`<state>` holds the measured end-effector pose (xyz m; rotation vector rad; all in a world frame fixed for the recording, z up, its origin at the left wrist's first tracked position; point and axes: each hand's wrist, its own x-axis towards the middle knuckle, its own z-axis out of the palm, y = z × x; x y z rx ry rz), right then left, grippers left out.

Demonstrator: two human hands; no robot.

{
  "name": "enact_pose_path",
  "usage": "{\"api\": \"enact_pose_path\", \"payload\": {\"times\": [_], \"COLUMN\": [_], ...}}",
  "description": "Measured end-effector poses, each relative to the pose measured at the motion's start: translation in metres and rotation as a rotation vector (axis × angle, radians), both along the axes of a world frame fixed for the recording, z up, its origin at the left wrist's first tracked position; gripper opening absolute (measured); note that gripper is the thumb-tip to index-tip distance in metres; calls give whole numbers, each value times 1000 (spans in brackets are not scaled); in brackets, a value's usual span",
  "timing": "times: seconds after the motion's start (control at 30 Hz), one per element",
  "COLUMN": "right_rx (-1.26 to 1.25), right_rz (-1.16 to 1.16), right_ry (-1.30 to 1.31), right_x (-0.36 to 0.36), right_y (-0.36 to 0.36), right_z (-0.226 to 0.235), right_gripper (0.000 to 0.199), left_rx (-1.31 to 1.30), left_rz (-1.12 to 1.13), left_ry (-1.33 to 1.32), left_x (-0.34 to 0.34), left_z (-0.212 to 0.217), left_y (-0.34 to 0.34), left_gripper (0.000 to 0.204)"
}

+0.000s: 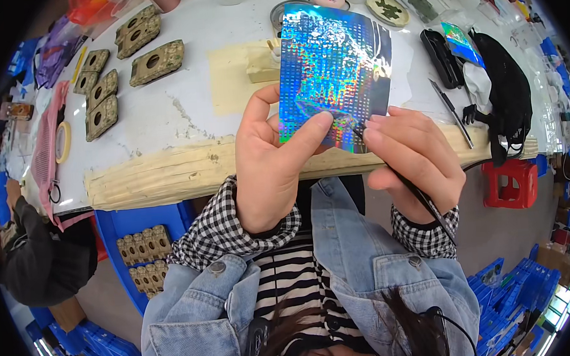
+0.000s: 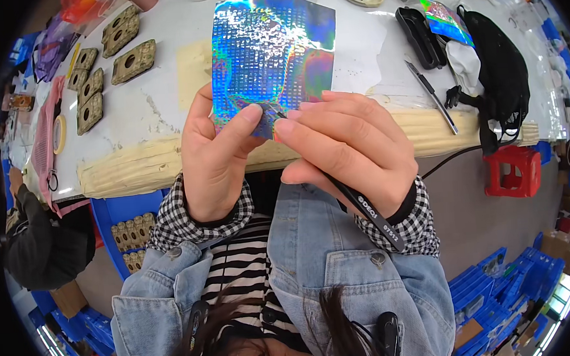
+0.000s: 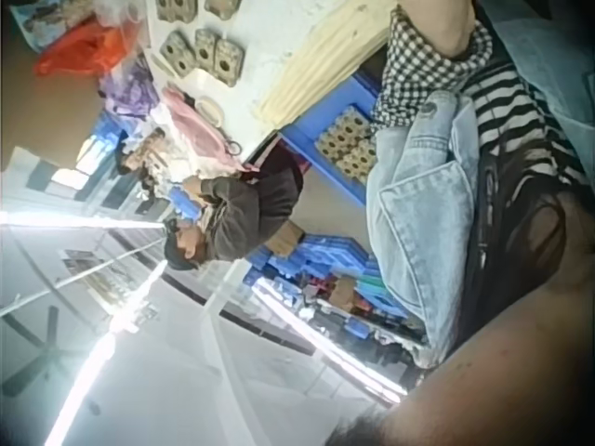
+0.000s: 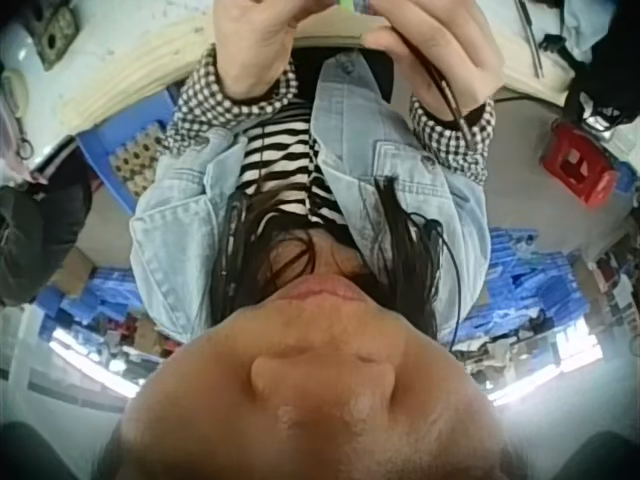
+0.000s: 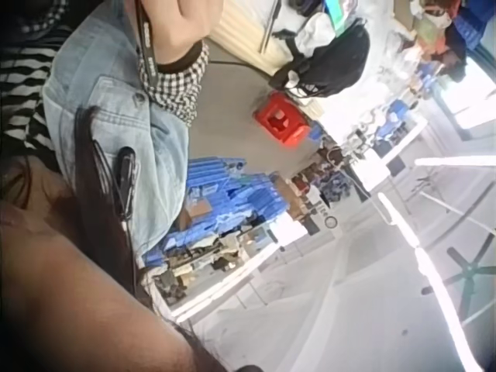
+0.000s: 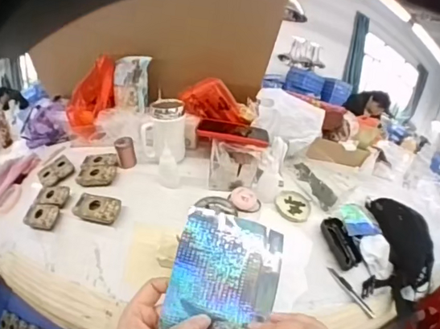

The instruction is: Assembling small components by applying holographic stickers using tweezers.

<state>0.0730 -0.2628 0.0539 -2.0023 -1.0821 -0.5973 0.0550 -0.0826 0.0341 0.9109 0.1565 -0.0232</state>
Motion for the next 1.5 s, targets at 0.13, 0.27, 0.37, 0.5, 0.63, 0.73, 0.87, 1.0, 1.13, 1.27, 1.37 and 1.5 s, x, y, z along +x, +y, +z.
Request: {"api": "enact_pose_path", "payload": {"times": [0.13,0.27,0.37,0.5,0.63,0.73,0.87,1.0,1.13,1.27,1.37,1.5], "right_rx": [-28,-30,-32,-45,-56,-51,-34,253,863,1276,1237,958], "right_rz": [-11,-27,-30,-28,-30,-29,-25,-56,121,632,677,326], "right_ry": [23,7,2,-10,-6,-7,-2,142,689,1076,1084,1081], "right_x": [0,-1,-1,0,0,1,0,-6,-6,5,7,10], "right_y": [5,7,7,7,7,8,7,1,-3,-12,-11,-20], "right_z": [-5,-6,-6,-6,-5,-7,-8,-12,-27,-30,-20,-12], "right_gripper": [40,40,40,40,40,41,39,33,45,48,40,23], "left_rx": [9,15,6,7,0,-8,-14,223,846,1345,1487,1479], "left_rz": [-24,-33,-31,-10,-5,-4,-10,107,206,282,326,373], "left_ry": [-20,-33,-26,-36,-40,-47,-43,-239,-824,-1170,-1201,-1173], "left_x": [-2,-2,-3,-4,-3,-3,-3,-7,-9,-5,-7,-3], "left_z": [-4,-3,-4,-4,-2,-3,-4,-8,-7,-6,-7,-13], "left_y": [2,1,1,0,-1,0,0,2,15,24,21,21], "left_gripper": [35,32,33,38,42,42,41,33,32,29,22,24]}}
